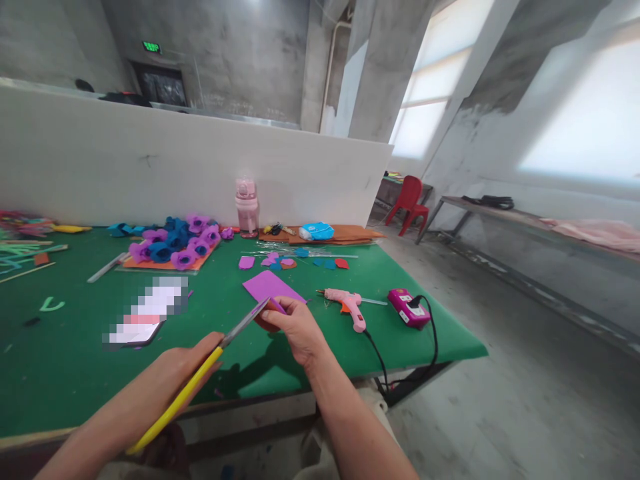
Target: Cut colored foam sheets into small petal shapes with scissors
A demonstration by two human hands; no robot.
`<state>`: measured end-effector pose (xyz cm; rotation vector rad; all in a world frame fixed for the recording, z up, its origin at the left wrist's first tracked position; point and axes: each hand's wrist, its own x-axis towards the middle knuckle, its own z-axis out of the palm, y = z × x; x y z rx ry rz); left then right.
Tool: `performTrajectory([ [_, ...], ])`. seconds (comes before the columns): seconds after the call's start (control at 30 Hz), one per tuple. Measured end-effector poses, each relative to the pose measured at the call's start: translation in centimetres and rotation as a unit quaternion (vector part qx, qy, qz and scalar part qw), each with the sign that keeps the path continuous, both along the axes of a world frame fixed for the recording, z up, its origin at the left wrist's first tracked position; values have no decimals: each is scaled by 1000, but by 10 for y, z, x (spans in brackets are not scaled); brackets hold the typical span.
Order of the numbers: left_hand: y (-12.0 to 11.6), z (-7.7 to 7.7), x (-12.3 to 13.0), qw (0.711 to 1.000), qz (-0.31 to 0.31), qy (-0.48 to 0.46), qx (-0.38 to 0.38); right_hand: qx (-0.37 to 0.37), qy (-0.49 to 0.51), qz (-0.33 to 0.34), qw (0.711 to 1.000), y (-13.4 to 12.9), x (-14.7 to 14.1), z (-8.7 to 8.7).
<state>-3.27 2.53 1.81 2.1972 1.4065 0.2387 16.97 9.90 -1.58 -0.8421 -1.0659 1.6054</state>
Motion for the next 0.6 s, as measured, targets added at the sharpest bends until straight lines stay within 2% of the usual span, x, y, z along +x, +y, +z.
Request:
performTrajectory([
  [0.33,2,-7,-2,1000,3,3,14,-14,36,-58,998,0,-1,0],
  [0.6,4,-12,-4,1000,0,14,15,-15,25,-42,999,1,2,-2],
])
